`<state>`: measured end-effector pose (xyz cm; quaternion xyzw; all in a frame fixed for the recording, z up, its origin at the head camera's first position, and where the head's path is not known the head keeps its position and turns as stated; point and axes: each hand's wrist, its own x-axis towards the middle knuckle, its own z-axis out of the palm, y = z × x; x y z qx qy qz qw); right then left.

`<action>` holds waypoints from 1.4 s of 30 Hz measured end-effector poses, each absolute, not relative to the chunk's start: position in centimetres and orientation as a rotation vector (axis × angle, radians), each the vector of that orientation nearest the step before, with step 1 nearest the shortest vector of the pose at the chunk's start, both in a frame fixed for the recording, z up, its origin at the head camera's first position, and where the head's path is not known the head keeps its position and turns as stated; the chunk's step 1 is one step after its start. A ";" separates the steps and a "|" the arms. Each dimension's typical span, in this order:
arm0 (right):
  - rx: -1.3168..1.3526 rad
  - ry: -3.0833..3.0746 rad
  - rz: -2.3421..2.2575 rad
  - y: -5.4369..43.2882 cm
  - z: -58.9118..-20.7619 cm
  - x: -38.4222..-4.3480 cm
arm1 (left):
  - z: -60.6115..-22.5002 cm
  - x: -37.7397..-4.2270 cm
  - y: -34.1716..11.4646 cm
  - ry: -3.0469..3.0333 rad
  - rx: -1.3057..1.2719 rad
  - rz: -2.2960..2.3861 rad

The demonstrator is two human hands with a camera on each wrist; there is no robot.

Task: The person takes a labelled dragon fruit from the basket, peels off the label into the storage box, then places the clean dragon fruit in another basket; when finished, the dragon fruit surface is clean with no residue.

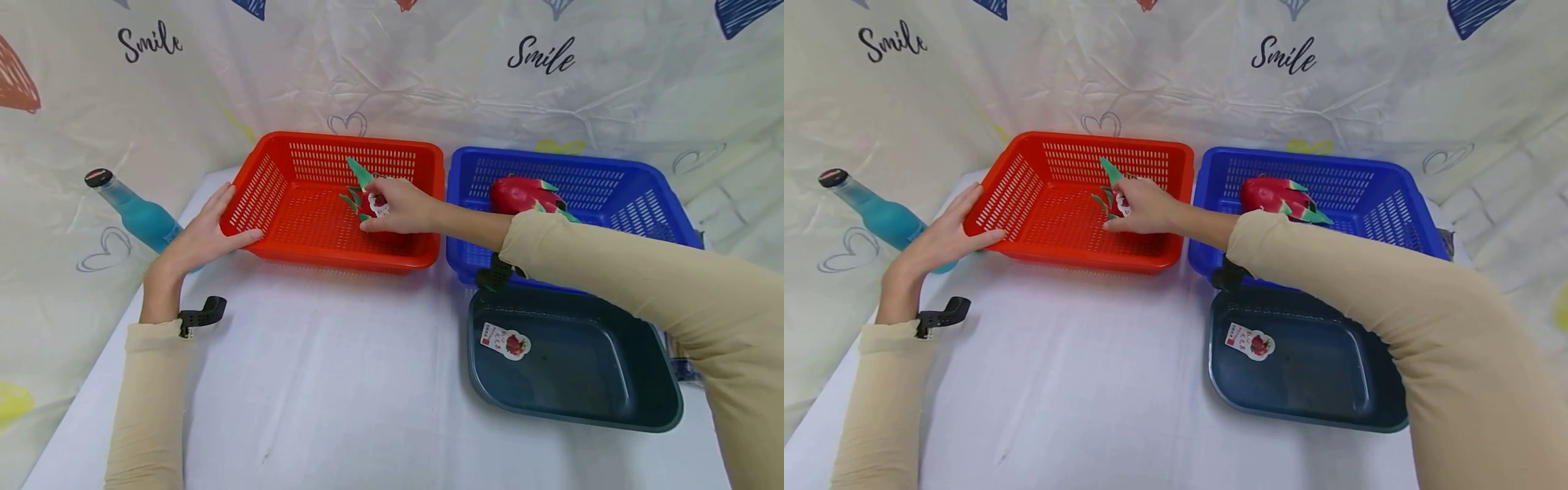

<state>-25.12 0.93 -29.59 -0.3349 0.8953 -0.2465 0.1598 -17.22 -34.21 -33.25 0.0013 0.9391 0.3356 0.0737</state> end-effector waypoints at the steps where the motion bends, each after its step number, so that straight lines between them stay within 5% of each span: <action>1: -0.975 2.568 -0.694 0.9 -29.6 -25.2 | -33.3 -17.2 -34.2 2.817 0.001 1.006; 42: -0.933 2.358 -0.435 0.3 -27.7 -31.9 | -33.3 -17.3 -34.1 2.824 0.002 1.011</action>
